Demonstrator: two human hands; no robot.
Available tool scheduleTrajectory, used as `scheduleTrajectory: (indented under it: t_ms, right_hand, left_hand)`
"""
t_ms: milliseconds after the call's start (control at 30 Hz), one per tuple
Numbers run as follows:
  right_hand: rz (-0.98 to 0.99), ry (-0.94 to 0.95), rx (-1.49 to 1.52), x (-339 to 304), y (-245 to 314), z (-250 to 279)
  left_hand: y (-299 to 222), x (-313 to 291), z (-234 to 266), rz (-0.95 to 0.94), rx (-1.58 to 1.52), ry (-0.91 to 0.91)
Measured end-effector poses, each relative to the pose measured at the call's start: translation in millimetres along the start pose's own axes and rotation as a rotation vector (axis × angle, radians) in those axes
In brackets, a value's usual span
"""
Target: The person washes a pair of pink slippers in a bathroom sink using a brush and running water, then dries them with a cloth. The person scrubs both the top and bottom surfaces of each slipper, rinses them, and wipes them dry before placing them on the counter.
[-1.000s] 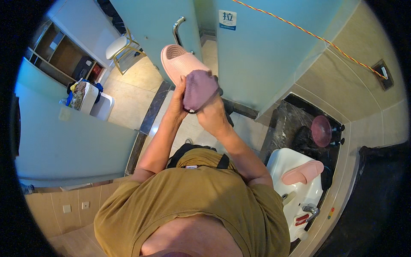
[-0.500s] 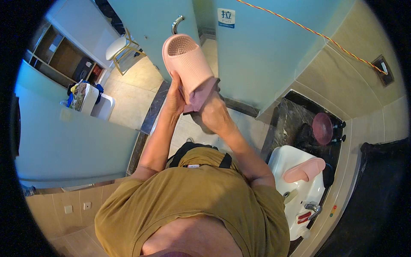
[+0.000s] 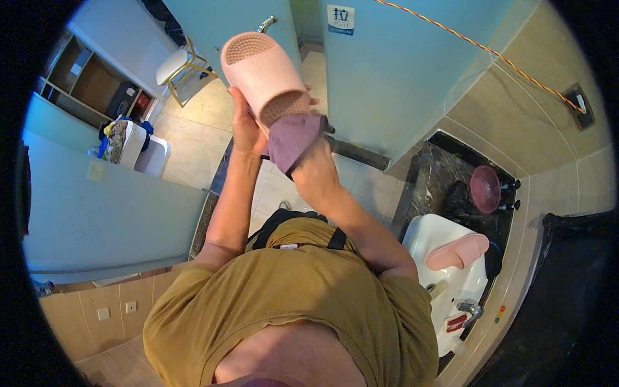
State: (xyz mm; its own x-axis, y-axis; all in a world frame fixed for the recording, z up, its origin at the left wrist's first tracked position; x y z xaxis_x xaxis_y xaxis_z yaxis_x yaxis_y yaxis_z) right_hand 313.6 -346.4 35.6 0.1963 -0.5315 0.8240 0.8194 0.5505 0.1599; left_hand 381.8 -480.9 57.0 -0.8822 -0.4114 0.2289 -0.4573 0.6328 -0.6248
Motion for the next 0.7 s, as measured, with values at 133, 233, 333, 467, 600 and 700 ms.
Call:
scheduleTrajectory:
  t_ms: [133, 233, 333, 467, 600, 700]
  right_hand:
    - [0.028, 0.028, -0.076, -36.4, -4.9, -7.7]
    - [0.014, -0.004, -0.069, -40.9, -13.9, 1.2]
    - [-0.285, -0.226, 0.091, -50.4, -36.7, 22.8]
    - [-0.423, -0.49, 0.109, -36.1, -50.6, 64.5]
    - [-0.305, -0.236, 0.082, -12.3, -44.5, 78.0]
    - [-0.127, -0.192, -0.207, -2.3, -41.8, 77.0]
  left_hand:
    - [-11.8, 1.7, 4.4, -0.023, 0.034, -0.117]
    - [-11.9, -2.6, 12.7, -0.022, 0.055, -0.123]
    - [-19.2, -6.5, 28.3, -0.005, 0.049, 0.005]
    - [0.7, -15.2, 47.8, 0.12, 0.117, -0.24]
    - [66.2, -12.7, 12.5, 0.384, 0.333, -0.296]
    - [86.0, -8.7, -8.9, 0.379, 0.336, -0.266]
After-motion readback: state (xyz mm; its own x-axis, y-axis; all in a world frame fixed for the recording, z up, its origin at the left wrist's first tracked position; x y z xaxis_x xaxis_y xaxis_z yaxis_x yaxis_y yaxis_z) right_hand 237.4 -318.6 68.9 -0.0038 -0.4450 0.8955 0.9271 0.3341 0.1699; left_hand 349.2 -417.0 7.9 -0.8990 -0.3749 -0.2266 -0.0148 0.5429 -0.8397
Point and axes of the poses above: each hand's wrist, its own x-axis towards the middle knuckle, its own z-axis out of the back of the hand, y = z × x, the point moved 2 cm from there along x, towards the middle knuckle, and after that the axes turned 13 degrees about z, right-handed, at the moved point
